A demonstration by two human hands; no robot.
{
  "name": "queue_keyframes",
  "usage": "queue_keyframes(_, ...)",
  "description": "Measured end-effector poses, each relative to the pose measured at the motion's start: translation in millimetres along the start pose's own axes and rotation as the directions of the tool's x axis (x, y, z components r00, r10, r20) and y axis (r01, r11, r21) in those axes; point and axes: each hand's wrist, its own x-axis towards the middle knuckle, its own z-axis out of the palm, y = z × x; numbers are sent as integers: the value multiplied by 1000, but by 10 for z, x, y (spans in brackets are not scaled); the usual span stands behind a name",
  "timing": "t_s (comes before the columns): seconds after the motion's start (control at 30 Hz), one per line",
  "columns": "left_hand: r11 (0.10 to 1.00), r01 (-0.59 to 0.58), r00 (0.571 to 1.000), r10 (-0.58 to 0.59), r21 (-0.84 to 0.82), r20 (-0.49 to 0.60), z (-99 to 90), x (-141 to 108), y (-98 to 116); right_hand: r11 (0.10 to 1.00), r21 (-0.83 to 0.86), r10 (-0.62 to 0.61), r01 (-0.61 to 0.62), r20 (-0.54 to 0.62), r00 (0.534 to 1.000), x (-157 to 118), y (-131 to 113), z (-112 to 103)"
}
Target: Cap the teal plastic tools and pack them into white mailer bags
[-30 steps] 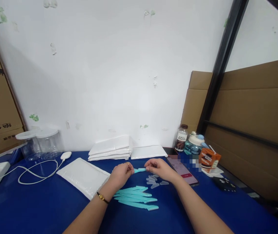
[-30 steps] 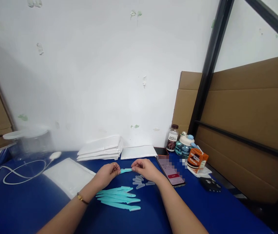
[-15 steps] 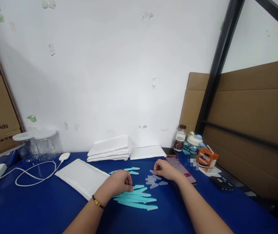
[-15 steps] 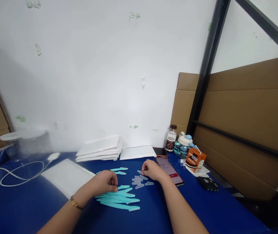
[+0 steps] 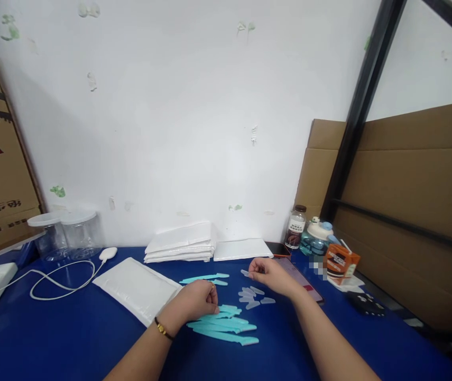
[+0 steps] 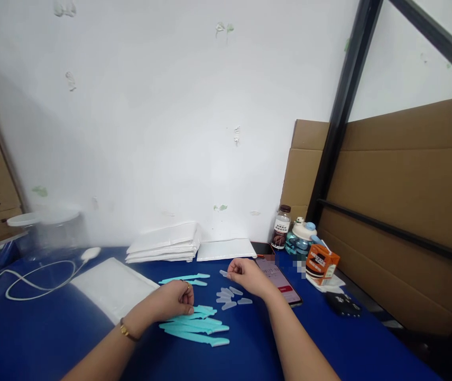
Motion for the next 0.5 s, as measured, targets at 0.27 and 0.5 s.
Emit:
queue_keyframes(0.27,990,-16,977,-13,-137,-211,2,129,-101,992,121,-33,19,114,993,-20,-59,81)
queue_keyframes(0.5,988,-35,967,-4,-149,-254,-39,112,-53,997,75,-27,17,123,992,-5,-61,150)
